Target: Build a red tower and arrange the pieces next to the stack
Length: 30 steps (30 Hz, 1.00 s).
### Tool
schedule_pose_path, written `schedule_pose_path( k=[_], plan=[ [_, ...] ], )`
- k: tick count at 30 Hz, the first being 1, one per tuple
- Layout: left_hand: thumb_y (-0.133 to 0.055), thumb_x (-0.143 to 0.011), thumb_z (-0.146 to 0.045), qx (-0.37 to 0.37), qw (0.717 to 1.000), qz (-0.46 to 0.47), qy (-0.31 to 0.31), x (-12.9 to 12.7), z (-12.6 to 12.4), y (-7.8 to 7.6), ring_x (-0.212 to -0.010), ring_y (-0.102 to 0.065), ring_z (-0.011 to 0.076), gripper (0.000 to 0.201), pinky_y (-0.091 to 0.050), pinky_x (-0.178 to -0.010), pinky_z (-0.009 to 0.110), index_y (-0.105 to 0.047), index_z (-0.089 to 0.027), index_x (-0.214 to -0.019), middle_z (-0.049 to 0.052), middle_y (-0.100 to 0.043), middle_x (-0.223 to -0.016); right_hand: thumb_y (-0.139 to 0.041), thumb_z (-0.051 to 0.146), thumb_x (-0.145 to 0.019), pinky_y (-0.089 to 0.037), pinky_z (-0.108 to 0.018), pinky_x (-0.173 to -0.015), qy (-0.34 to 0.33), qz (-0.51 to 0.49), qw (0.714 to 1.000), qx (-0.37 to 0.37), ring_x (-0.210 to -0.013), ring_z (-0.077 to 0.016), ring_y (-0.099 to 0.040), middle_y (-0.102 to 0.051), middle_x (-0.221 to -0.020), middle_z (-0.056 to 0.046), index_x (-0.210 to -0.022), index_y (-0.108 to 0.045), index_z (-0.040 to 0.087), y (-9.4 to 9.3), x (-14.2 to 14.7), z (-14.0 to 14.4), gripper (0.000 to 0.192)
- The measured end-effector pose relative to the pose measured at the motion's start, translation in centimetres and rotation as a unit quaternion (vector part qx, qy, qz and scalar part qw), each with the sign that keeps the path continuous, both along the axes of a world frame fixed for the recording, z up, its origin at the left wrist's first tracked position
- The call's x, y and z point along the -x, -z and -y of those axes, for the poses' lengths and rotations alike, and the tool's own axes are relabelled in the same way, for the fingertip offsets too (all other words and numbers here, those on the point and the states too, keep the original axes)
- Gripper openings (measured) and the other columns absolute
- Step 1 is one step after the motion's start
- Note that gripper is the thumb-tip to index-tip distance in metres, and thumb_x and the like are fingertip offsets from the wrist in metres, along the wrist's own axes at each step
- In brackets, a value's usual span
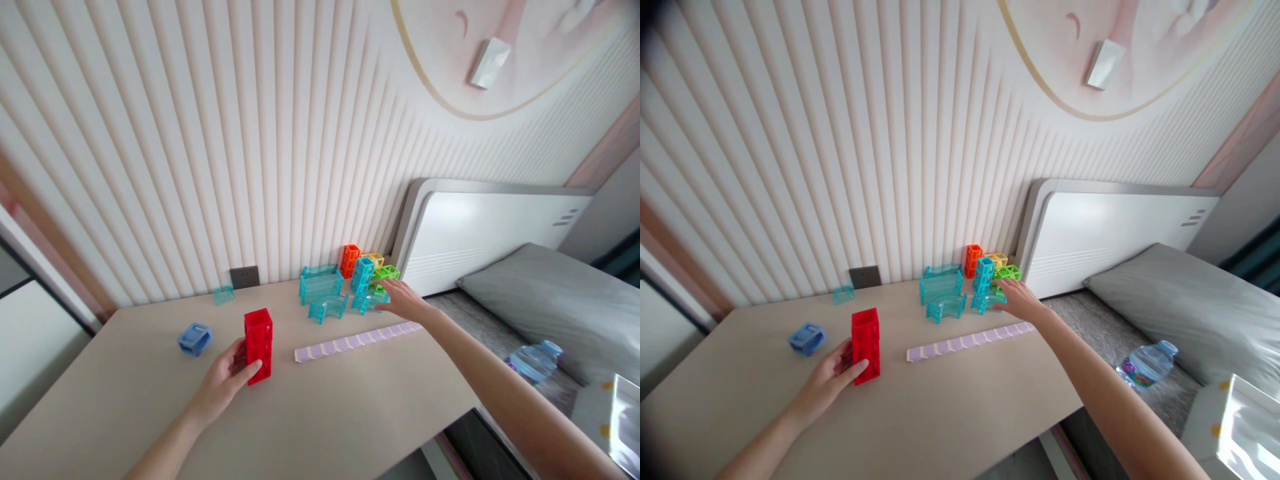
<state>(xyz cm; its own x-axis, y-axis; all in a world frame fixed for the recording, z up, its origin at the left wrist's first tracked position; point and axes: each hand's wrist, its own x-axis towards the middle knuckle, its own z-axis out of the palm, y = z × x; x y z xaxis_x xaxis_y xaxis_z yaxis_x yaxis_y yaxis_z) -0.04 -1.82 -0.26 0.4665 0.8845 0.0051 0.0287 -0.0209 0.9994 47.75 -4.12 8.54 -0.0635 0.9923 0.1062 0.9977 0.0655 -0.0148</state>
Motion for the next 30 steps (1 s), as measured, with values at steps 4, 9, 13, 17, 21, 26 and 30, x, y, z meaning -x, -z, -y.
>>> schedule_pose_path(
  k=[4, 9, 13, 17, 21, 26, 30],
  plan=[
    [-0.075, -0.082, -0.046, -0.006, 1.000, -0.005, -0.004, -0.1, 0.2, -0.5, -0.110, -0.070, 0.0285, 0.045, -0.057, -0.096, 0.039, -0.065, -0.021, -0.117, 0.010, -0.073, -0.122, -0.080, 0.034, -0.079, -0.046, -0.046, -0.102, -0.017, 0.007, 0.998, 0.061, -0.123, -0.0352, -0.061, -0.066, -0.133, -0.015, -0.140, -0.052, 0.020, -0.2, -0.3, -1.4, 0.069],
    [-0.076, -0.081, -0.046, 0.001, 1.000, -0.014, -0.011, -0.1, 0.2, -0.8, -0.108, -0.071, 0.0300, 0.044, -0.058, -0.095, 0.042, -0.065, -0.020, -0.115, 0.010, -0.074, -0.119, -0.081, 0.031, -0.075, -0.049, -0.042, -0.095, -0.011, 0.009, 0.992, 0.125, -0.116, -0.0352, -0.066, -0.067, -0.131, -0.016, -0.139, -0.050, 0.019, 0.2, -0.3, -2.7, 0.072],
    [-0.078, -0.077, -0.046, 0.008, 1.000, -0.013, -0.025, -0.1, 0.1, -0.5, -0.109, -0.071, 0.0317, 0.050, -0.058, -0.097, 0.044, -0.065, -0.020, -0.119, 0.011, -0.075, -0.118, -0.080, 0.031, -0.075, -0.051, -0.039, -0.088, 0.001, 0.017, 0.989, 0.149, -0.108, -0.0342, -0.069, -0.070, -0.124, -0.015, -0.138, -0.050, 0.022, 0.9, -0.6, -3.3, 0.070],
    [-0.078, -0.080, -0.044, 0.002, 1.000, -0.007, -0.017, 0.0, 0.0, -0.3, -0.109, -0.071, 0.0309, 0.048, -0.058, -0.096, 0.043, -0.065, -0.020, -0.118, 0.011, -0.075, -0.118, -0.079, 0.027, -0.076, -0.051, -0.037, -0.087, -0.001, 0.026, 0.988, 0.150, -0.108, -0.0334, -0.070, -0.070, -0.125, -0.015, -0.138, -0.051, 0.022, 1.5, -0.7, -3.6, 0.069],
    [-0.077, -0.081, -0.044, 0.007, 1.000, -0.004, -0.009, 0.0, 0.0, -0.4, -0.110, -0.071, 0.0293, 0.047, -0.057, -0.096, 0.041, -0.063, -0.020, -0.119, 0.011, -0.075, -0.119, -0.077, 0.027, -0.079, -0.049, -0.037, -0.090, -0.014, 0.032, 0.989, 0.141, -0.113, -0.0329, -0.067, -0.068, -0.130, -0.013, -0.137, -0.053, 0.024, 1.8, -0.5, -3.4, 0.063],
    [-0.076, -0.080, -0.045, 0.009, 1.000, -0.012, -0.006, 0.0, 0.2, -0.9, -0.111, -0.071, 0.0293, 0.048, -0.057, -0.097, 0.040, -0.063, -0.020, -0.119, 0.011, -0.074, -0.120, -0.077, 0.030, -0.080, -0.049, -0.039, -0.092, -0.013, 0.038, 0.991, 0.129, -0.118, -0.0341, -0.065, -0.066, -0.134, -0.014, -0.137, -0.053, 0.023, 1.9, 0.0, -3.0, 0.063],
    [-0.077, -0.080, -0.044, 0.007, 1.000, -0.012, -0.005, 0.0, 0.3, -1.0, -0.112, -0.070, 0.0294, 0.048, -0.056, -0.098, 0.040, -0.064, -0.020, -0.118, 0.011, -0.074, -0.122, -0.077, 0.030, -0.080, -0.051, -0.038, -0.087, 0.000, 0.039, 0.991, 0.131, -0.112, -0.0339, -0.069, -0.070, -0.127, -0.013, -0.135, -0.054, 0.025, 1.9, 0.3, -3.0, 0.060]
  ],
)
